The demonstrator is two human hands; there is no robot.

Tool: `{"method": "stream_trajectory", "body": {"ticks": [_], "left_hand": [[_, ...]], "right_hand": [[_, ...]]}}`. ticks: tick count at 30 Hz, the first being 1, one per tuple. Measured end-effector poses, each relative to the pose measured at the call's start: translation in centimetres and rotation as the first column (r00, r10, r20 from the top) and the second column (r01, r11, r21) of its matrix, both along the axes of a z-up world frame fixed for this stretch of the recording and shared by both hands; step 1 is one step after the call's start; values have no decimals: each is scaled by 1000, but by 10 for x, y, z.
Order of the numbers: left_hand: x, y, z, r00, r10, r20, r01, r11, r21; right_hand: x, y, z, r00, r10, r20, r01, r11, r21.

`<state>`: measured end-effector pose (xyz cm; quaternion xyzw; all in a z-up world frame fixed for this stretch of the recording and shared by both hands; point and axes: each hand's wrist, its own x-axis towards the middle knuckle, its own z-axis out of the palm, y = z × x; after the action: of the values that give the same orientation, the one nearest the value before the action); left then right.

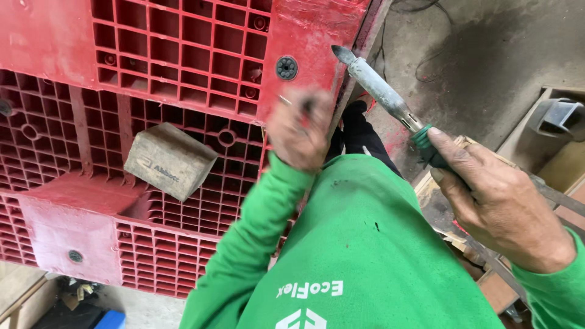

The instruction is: The person uses a soldering iron to melt and smooth a damaged area on a red plastic pallet. They then use an angle grinder to further smooth the repaired section.

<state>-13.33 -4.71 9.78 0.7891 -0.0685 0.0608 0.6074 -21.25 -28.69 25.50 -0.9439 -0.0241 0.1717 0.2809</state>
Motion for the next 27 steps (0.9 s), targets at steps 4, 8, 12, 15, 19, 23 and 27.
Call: {"method": "stream_trajectory", "body": {"ticks": [4, 8, 12, 15, 19, 23, 27], "left_hand": [[-61, -43, -2, 633, -452, -628, 82, 846, -526], [-82, -87, -13, 365, -771, -521, -138, 509, -850], [-93, -118, -13, 320, -837, -445, -405, 303, -862], [-90, -136, -10, 438, -852, -286, -498, 35, -867], [-82, -152, -8, 431, -814, -391, -571, 90, -816], [-85, -164, -6, 476, -791, -385, -564, 61, -823], [-79, -172, -1, 531, -738, -418, -573, 51, -818]], "right_hand": [[5, 1, -10, 999, -19, 27, 19, 1000, -3], [9, -10, -16, 999, -12, -53, 9, 998, -61], [19, -21, -19, 997, 77, -14, -78, 992, -103], [25, -27, -17, 989, 84, -120, -107, 975, -195], [27, -29, -13, 988, 141, -71, -153, 960, -234], [28, -32, -11, 983, 133, -125, -164, 945, -282], [37, -31, -8, 984, 161, -83, -168, 981, -98]]}}
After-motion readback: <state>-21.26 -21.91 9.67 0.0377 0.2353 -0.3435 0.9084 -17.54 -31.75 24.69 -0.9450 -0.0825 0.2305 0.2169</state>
